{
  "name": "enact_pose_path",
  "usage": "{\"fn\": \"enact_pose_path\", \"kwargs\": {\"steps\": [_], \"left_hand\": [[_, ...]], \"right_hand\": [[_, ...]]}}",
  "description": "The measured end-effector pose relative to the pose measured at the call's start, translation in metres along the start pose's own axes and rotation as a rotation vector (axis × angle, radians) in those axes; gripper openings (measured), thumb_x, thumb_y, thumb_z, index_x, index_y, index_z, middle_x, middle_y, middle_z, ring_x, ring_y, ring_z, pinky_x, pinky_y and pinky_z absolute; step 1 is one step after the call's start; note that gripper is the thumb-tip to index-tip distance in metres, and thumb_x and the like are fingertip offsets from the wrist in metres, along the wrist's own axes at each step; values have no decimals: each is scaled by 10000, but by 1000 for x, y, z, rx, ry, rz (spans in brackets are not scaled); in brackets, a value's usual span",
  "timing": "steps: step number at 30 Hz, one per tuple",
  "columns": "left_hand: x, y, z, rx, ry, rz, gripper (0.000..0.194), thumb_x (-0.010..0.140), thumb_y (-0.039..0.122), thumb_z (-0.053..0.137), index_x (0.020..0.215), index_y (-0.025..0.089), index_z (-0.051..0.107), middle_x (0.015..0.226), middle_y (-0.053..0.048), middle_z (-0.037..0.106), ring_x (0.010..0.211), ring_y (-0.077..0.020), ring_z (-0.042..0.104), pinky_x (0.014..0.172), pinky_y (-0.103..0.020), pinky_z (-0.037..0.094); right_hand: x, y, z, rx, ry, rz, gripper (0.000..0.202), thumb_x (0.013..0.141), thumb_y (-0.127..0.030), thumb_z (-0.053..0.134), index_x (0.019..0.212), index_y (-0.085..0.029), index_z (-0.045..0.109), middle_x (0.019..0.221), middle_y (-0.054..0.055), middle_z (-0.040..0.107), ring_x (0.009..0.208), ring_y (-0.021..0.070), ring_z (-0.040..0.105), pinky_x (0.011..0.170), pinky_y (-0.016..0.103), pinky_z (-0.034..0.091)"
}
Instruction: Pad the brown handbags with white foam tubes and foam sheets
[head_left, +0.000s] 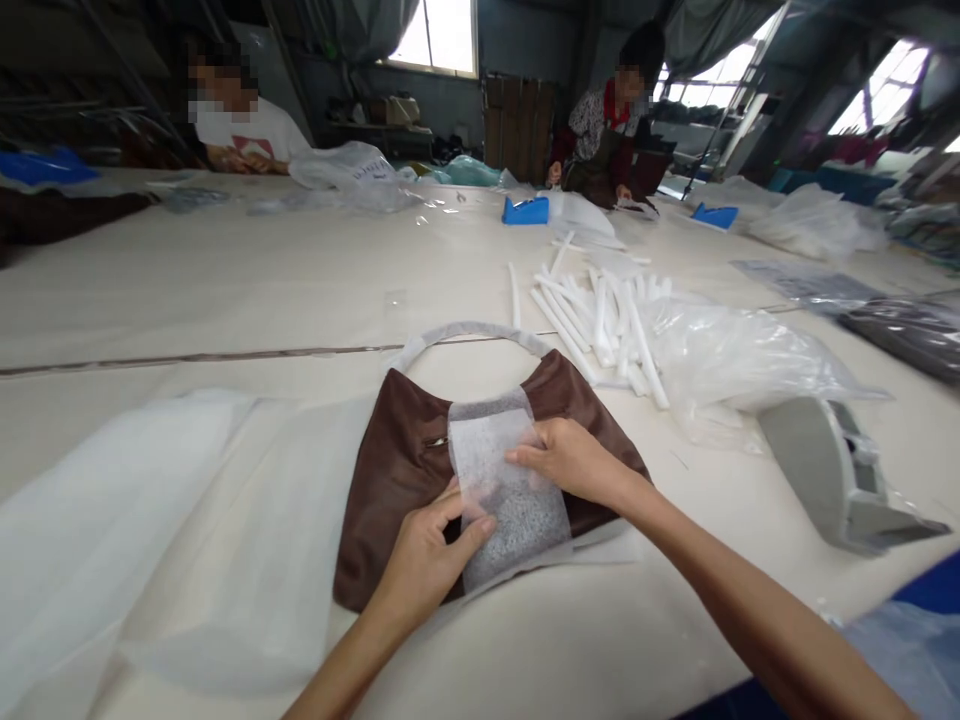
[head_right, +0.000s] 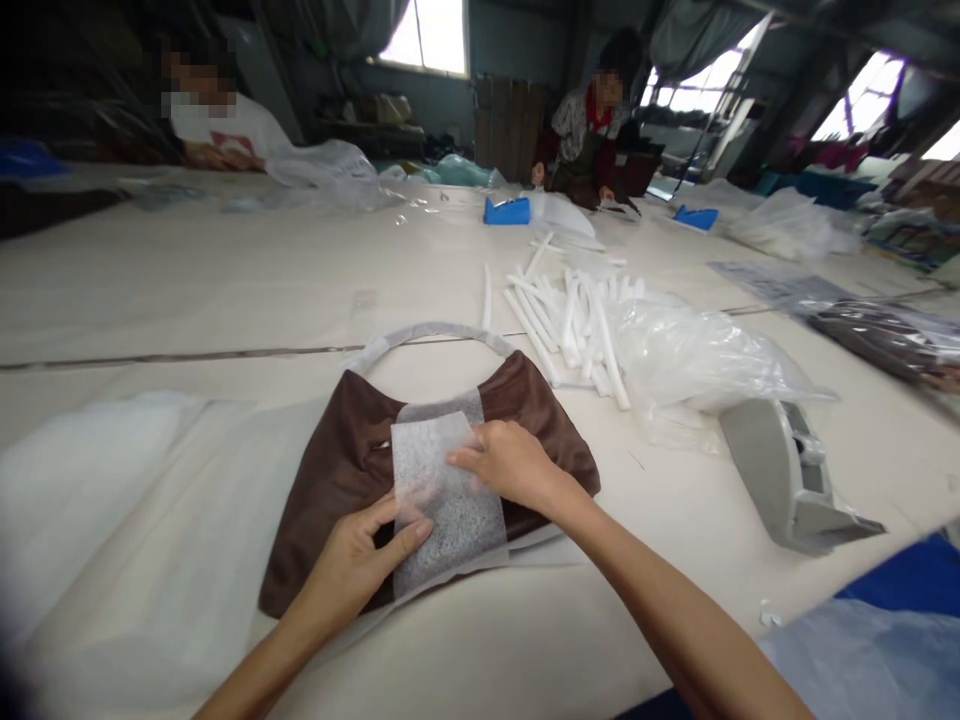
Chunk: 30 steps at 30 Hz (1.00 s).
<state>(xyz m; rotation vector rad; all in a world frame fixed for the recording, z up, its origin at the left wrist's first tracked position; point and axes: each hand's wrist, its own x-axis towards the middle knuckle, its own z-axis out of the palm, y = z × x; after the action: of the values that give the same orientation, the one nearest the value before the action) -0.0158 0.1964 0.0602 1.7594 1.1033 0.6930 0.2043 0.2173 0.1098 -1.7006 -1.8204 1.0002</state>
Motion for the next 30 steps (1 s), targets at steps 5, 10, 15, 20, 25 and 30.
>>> {"fn": "enact_pose_path", "kwargs": {"steps": [5, 10, 15, 20, 25, 30], "left_hand": [[-1, -8, -6, -91, -72, -75, 333, 832, 530, 638, 781, 209, 710, 838, -39, 717, 831, -242, 639, 978, -393, 473], [-2, -12, -5, -220, -105, -71, 294, 843, 484, 656, 885, 205, 737, 967, -49, 734, 966, -250, 652, 955, -362, 494], [0, -4, -3, -210, -105, -69, 315, 832, 479, 673, 986, 220, 765, 1140, -61, 720, 1161, -290, 604, 1154, -468, 341], [3, -4, 0, -267, -7, -110, 373, 807, 511, 689, 998, 199, 760, 1233, -79, 687, 1259, -316, 556, 1160, -467, 336], [4, -2, 4, -233, 87, -134, 359, 776, 526, 696, 835, 174, 732, 1092, -83, 732, 1108, -320, 636, 1024, -426, 467], [7, -2, 8, -172, 209, -116, 360, 764, 520, 693, 671, 181, 612, 848, -39, 715, 954, -252, 649, 869, -315, 501]], "right_hand": [[-65, 21, 2, 62, -195, -396, 330, 969, -420, 543, 1215, -230, 653, 1147, 33, 692, 1091, 189, 640, 967, 314, 498], [-106, 72, 36, -444, -95, -595, 547, 927, -446, 624, 1417, -240, 496, 1446, 125, 512, 1406, 263, 400, 1211, 542, 223], [-101, 76, 41, -493, -29, -586, 452, 921, -367, 644, 1356, -284, 553, 1475, 70, 487, 1436, 297, 335, 1185, 550, 255], [-78, 53, 33, -265, 44, -446, 430, 875, -593, 632, 1071, -213, 683, 1086, 79, 687, 1069, 247, 616, 975, 390, 450], [-47, 38, 30, 78, 88, -147, 426, 990, -483, 456, 713, -191, 597, 672, -14, 638, 652, 137, 595, 641, 236, 395], [-26, 34, 32, 114, 86, 40, 481, 954, -470, 504, 565, -190, 465, 496, -31, 582, 558, 126, 555, 591, 232, 324]]}}
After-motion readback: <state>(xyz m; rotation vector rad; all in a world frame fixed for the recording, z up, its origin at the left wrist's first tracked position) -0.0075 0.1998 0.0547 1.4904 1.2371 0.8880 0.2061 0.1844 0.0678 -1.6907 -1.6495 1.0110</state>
